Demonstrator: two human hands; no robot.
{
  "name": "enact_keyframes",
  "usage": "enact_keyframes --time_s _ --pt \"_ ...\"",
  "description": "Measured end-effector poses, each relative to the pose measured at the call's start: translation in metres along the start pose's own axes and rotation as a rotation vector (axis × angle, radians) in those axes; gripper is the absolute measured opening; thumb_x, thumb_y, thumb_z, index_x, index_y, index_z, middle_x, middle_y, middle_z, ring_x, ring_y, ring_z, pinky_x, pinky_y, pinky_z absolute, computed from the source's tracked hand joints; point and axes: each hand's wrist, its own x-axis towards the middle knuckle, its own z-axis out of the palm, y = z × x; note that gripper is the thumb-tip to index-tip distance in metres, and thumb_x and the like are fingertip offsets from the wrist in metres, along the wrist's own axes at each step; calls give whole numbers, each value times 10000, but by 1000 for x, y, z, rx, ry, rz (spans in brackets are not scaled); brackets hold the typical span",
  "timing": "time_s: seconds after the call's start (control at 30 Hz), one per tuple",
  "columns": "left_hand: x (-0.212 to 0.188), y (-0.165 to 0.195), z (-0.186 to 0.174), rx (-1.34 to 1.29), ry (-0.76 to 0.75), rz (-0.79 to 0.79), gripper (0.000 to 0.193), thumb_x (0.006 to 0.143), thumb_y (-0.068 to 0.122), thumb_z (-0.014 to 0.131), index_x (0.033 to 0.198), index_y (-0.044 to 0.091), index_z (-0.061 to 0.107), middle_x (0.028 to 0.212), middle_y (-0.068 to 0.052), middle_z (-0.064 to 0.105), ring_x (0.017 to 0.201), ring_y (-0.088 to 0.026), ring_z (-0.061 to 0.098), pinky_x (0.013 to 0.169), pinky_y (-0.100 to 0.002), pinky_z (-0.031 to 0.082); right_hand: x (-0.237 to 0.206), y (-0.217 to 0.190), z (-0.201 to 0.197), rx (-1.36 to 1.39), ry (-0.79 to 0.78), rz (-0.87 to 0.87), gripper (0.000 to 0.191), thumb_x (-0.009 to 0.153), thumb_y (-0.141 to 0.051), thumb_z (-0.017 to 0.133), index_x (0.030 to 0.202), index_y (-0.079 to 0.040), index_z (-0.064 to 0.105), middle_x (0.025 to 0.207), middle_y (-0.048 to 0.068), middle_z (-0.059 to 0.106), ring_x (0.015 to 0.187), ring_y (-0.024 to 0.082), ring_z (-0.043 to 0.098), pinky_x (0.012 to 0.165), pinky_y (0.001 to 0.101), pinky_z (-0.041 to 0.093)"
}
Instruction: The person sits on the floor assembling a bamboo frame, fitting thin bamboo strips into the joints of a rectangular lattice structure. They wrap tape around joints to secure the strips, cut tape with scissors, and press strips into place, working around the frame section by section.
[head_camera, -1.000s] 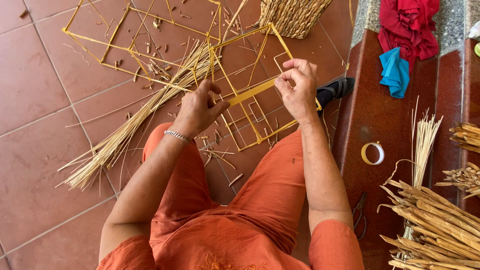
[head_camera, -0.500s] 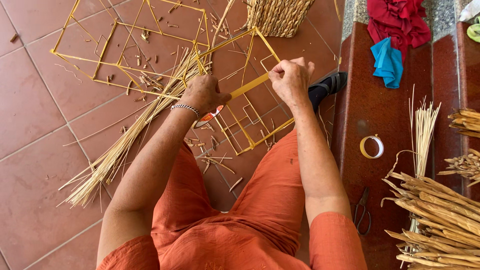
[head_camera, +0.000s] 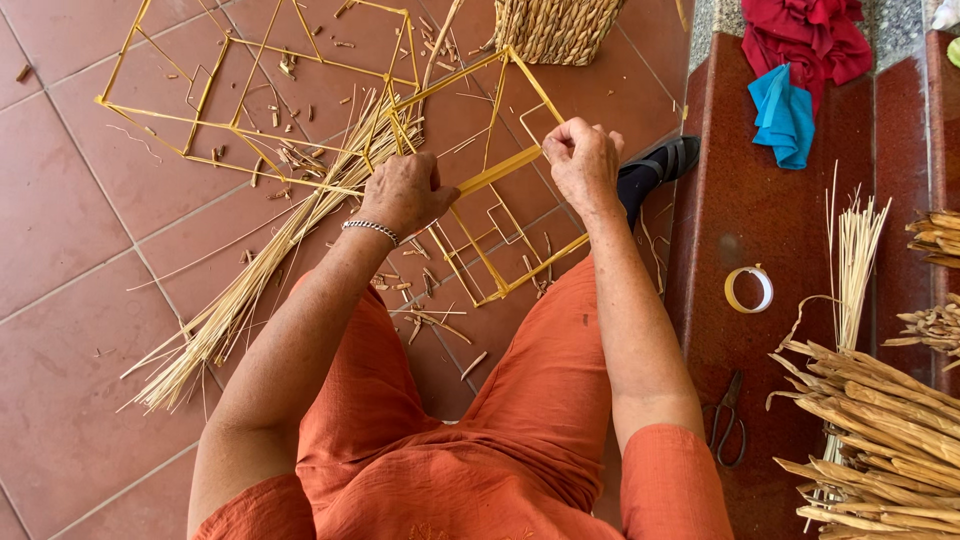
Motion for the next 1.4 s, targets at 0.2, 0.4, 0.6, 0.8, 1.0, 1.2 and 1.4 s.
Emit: enact_keyframes --time_s 0.2,0.4,0.6,0.8,1.0,1.2,1.4 --pt "-13 8 16 -15 171 153 127 893 220 684 934 119 748 945 -125 705 751 -312 713 651 -456 570 -18 -23 -20 -198 274 -418 98 839 -167 862 848 -207 774 973 -35 696 1033 223 561 978 490 302" --pt "-15 16 27 103 182 151 272 904 371 737 878 101 759 1000 -155 610 741 -335 689 625 -482 552 -7 -28 -27 -262 162 -653 82 808 -208 877 859 -222 815 859 -70 611 951 185 522 1085 581 332" --pt "-1 32 29 351 -99 66 171 906 205 700 900 34 715 1116 -111 619 762 -260 715 615 -425 587 7 -15 -16 -451 36 -803 125 878 -62 797 811 -121 710 868 17 611 982 213 545 1069 438 427" --pt "0 37 31 447 -81 130 89 912 113 655 908 34 697 1045 -112 639 790 -239 712 625 -399 596 15 -11 -2 -508 28 -754 140 853 -34 780 791 -101 674 828 29 616 927 205 557 941 383 494" --pt "-5 26 25 290 11 108 273 976 291 645 948 24 689 1065 -130 603 716 -273 702 559 -419 592 11 -2 1 -435 -4 -716 135 849 -118 821 808 -82 698 772 37 663 855 226 570 792 400 488" --pt "-14 27 35 165 88 35 270 987 319 667 960 52 697 1077 -153 560 729 -287 702 587 -439 590 4 -11 1 -493 -51 -618 83 1038 -59 781 972 -103 756 844 42 703 905 211 590 809 399 469" --pt "-2 28 44 221 96 62 117 883 88 667 991 47 682 1137 -154 557 767 -274 716 639 -423 607 -47 -29 -29 -115 99 -531 483 825 -81 849 1285 17 738 1283 173 659 1196 344 565 1044 494 413"
